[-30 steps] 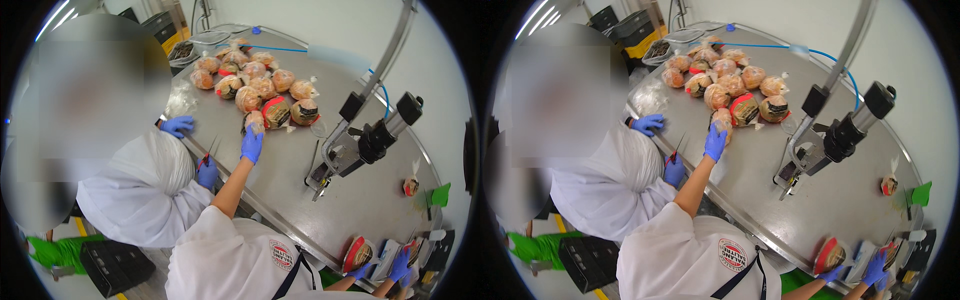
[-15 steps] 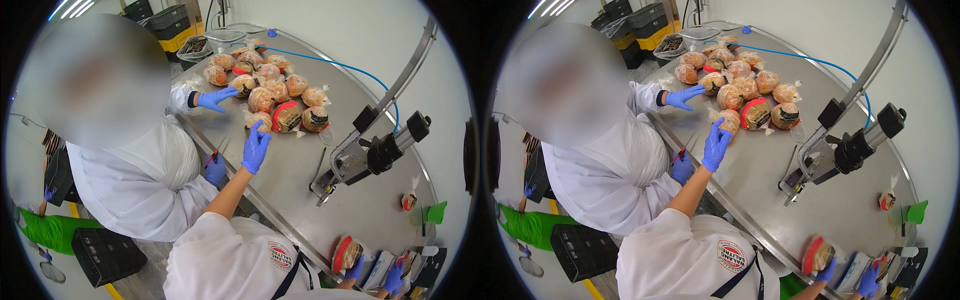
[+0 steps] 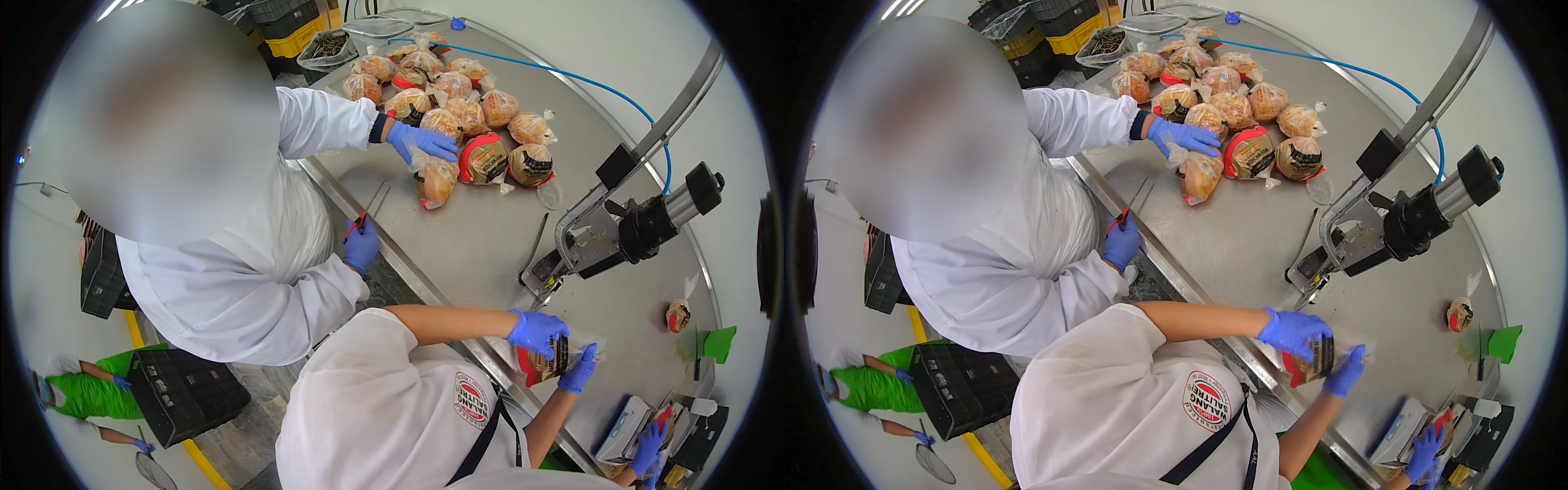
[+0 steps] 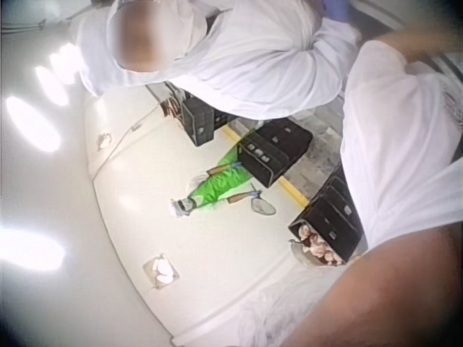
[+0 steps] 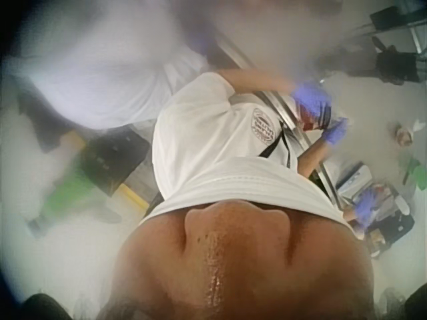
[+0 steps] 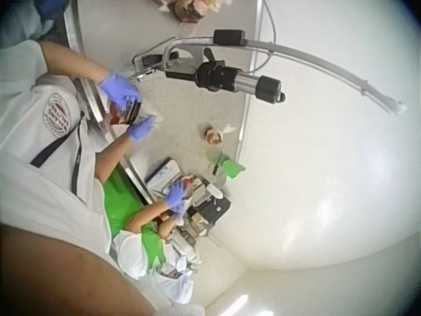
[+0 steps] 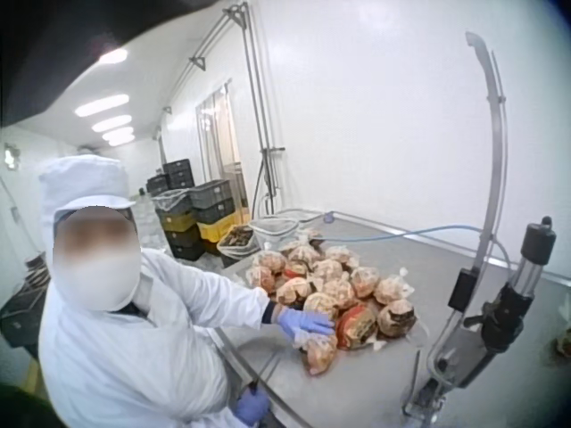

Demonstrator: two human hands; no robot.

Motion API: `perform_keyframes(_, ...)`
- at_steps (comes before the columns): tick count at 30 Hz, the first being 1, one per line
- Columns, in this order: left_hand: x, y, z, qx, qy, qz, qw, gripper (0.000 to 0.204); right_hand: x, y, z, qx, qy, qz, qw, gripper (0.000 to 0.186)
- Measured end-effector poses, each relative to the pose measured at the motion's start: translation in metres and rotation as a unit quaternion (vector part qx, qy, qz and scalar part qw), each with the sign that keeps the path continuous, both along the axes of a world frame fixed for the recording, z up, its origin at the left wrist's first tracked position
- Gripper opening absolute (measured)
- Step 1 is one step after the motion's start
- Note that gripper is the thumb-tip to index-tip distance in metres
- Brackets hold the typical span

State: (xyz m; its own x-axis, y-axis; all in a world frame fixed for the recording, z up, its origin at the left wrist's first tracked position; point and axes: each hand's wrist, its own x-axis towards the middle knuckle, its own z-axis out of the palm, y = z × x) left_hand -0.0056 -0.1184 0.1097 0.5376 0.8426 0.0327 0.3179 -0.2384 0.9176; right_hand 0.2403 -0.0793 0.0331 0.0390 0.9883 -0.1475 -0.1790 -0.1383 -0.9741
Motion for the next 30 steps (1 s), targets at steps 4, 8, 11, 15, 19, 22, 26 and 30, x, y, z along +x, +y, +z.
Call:
perform_keyframes(4, 0.029, -0.004, -0.019, 0.109, 0.005, 0.093, 0.990, 0.093, -0.014, -0.022, 0.043, 0.047, -0.147, 0.120, 0.981, 0.019)
perform_keyframes(8, 0.039, 0.009, -0.017, 0.195, -0.036, 0.093, 0.976, 0.088, -0.051, -0.037, 0.088, 0.115, -0.232, 0.152, 0.954, 0.017)
perform_keyframes(11, 0.035, 0.026, -0.002, 0.074, 0.005, 0.006, 0.997, 0.073, -0.042, -0.032, 0.097, 0.170, -0.323, 0.151, 0.919, 0.025)
perform_keyframes(15, 0.021, 0.049, 0.006, 0.161, 0.129, -0.114, 0.972, 0.043, -0.014, -0.024, 0.103, 0.250, -0.566, 0.234, 0.750, 0.039)
perform_keyframes(19, 0.013, 0.058, 0.007, 0.068, 0.142, -0.202, 0.967, 0.037, 0.013, -0.022, 0.114, 0.307, -0.692, 0.298, 0.581, 0.037)
perform_keyframes(22, 0.011, 0.068, 0.015, 0.206, 0.282, -0.262, 0.900, 0.035, 0.017, -0.010, 0.129, 0.276, -0.723, 0.312, 0.550, 0.034)
perform_keyframes(26, 0.005, 0.071, 0.038, 0.244, 0.391, -0.236, 0.856, 0.029, 0.037, -0.012, 0.133, 0.258, -0.747, 0.294, 0.538, 0.029)
perform_keyframes(30, -0.007, 0.089, 0.039, 0.372, 0.372, -0.193, 0.828, 0.023, 0.039, -0.016, 0.145, 0.305, -0.712, 0.230, 0.589, 0.024)
